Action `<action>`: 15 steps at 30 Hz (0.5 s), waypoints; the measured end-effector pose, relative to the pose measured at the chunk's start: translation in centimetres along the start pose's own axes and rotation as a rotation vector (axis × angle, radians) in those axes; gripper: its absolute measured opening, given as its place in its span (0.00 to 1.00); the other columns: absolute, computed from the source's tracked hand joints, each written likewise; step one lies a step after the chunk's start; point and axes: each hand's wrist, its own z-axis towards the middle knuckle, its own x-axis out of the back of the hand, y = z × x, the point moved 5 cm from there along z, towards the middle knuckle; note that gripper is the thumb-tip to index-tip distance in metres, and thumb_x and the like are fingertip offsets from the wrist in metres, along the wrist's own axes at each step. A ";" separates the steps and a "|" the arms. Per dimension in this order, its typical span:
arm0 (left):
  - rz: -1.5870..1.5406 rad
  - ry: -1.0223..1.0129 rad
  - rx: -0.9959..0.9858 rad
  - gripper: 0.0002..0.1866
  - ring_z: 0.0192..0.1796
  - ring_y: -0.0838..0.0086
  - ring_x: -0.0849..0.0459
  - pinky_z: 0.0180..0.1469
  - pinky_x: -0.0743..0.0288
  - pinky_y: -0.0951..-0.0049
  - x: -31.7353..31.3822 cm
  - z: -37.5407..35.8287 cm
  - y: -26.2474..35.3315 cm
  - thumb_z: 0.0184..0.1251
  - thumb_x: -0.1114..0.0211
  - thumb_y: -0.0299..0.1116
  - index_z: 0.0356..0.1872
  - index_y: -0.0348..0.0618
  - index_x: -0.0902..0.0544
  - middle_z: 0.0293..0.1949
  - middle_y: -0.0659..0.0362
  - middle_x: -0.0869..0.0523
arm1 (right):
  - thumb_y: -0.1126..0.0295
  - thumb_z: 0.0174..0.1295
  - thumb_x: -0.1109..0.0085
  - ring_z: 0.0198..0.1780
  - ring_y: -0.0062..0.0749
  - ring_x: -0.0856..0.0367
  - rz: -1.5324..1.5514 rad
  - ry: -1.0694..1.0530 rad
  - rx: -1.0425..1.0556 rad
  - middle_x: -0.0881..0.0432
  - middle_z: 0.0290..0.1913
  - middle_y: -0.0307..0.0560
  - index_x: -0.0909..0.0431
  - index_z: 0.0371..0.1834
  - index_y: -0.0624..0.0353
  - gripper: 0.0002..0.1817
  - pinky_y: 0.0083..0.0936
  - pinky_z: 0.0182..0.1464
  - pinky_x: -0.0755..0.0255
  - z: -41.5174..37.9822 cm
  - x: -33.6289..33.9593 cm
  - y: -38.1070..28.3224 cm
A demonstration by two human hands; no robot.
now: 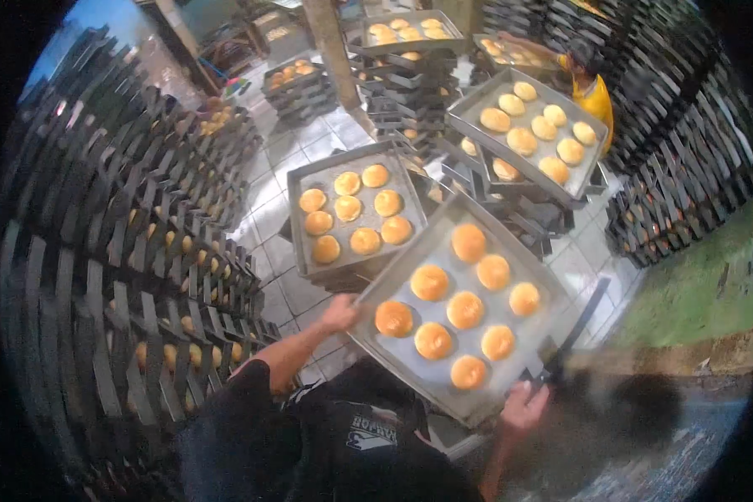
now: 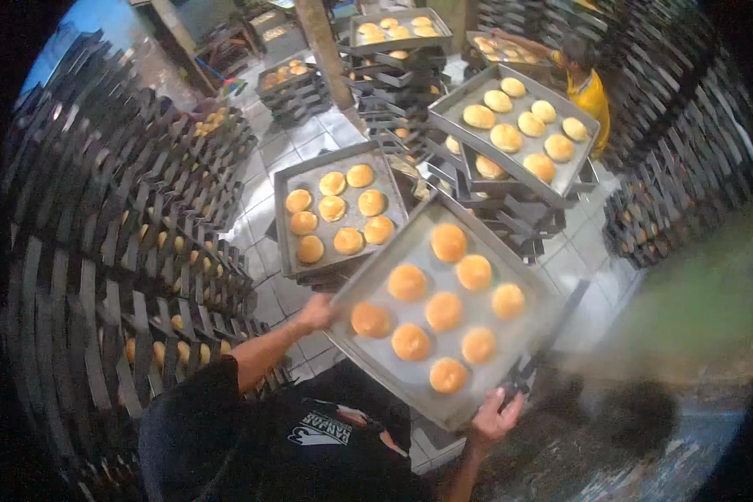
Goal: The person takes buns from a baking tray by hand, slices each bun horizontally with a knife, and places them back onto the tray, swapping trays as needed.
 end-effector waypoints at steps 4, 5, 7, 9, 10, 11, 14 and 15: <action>-0.196 0.178 0.065 0.25 0.35 0.70 0.14 0.39 0.18 0.64 9.5 -2.2 -2.3 0.70 0.35 0.45 0.51 0.29 0.13 0.35 0.54 0.11 | 0.69 0.77 0.45 0.32 0.20 0.27 -0.038 -0.111 -0.007 0.22 0.34 0.37 0.26 0.59 0.63 0.13 0.21 0.35 0.31 -1.1 -4.4 -6.7; -0.145 0.219 0.106 0.23 0.32 0.72 0.18 0.34 0.20 0.64 11.9 -2.8 -2.7 0.71 0.35 0.45 0.51 0.31 0.13 0.31 0.56 0.14 | 0.68 0.77 0.45 0.30 0.18 0.28 0.124 -0.119 0.145 0.22 0.32 0.36 0.26 0.57 0.61 0.12 0.21 0.33 0.33 -0.2 -5.5 -3.9; -0.163 0.276 0.141 0.22 0.30 0.72 0.18 0.33 0.21 0.63 15.8 -3.5 -3.7 0.71 0.35 0.45 0.48 0.31 0.12 0.30 0.57 0.15 | 0.67 0.77 0.45 0.29 0.18 0.28 0.064 -0.184 0.128 0.22 0.33 0.36 0.26 0.56 0.61 0.11 0.21 0.33 0.33 -0.8 -7.6 -5.7; -0.184 0.337 0.174 0.21 0.29 0.72 0.19 0.31 0.23 0.62 19.3 -2.7 -4.7 0.71 0.36 0.45 0.46 0.32 0.12 0.28 0.58 0.17 | 0.67 0.77 0.44 0.29 0.16 0.29 -0.002 -0.259 0.135 0.21 0.33 0.35 0.26 0.52 0.59 0.09 0.20 0.31 0.34 -0.7 -10.3 -5.5; -0.184 0.376 0.172 0.21 0.30 0.72 0.19 0.33 0.24 0.63 21.0 -1.9 -5.3 0.69 0.34 0.45 0.45 0.33 0.11 0.28 0.60 0.16 | 0.67 0.77 0.44 0.29 0.16 0.29 -0.002 -0.265 0.137 0.21 0.33 0.35 0.26 0.52 0.59 0.09 0.20 0.31 0.34 -0.3 -11.6 -4.7; -0.185 0.412 0.174 0.22 0.31 0.73 0.19 0.35 0.25 0.64 22.8 -1.0 -6.4 0.67 0.32 0.46 0.44 0.33 0.11 0.28 0.61 0.15 | 0.67 0.76 0.42 0.33 0.21 0.24 -0.042 -0.309 0.169 0.19 0.34 0.38 0.26 0.58 0.64 0.14 0.23 0.36 0.29 0.0 -13.1 -4.2; 0.047 0.401 0.060 0.22 0.31 0.72 0.19 0.35 0.26 0.63 27.9 7.6 -15.4 0.67 0.32 0.47 0.41 0.33 0.11 0.28 0.60 0.16 | 0.68 0.75 0.41 0.33 0.24 0.21 -0.022 -0.390 0.184 0.17 0.34 0.40 0.25 0.58 0.68 0.16 0.26 0.37 0.25 -1.5 -17.7 -6.5; 0.122 0.395 0.018 0.22 0.31 0.71 0.19 0.35 0.26 0.62 29.2 9.7 -16.3 0.67 0.32 0.48 0.40 0.33 0.11 0.27 0.59 0.16 | 0.68 0.76 0.43 0.30 0.19 0.26 -0.007 -0.415 0.165 0.19 0.33 0.37 0.25 0.55 0.64 0.12 0.22 0.34 0.30 -2.0 -19.4 -7.2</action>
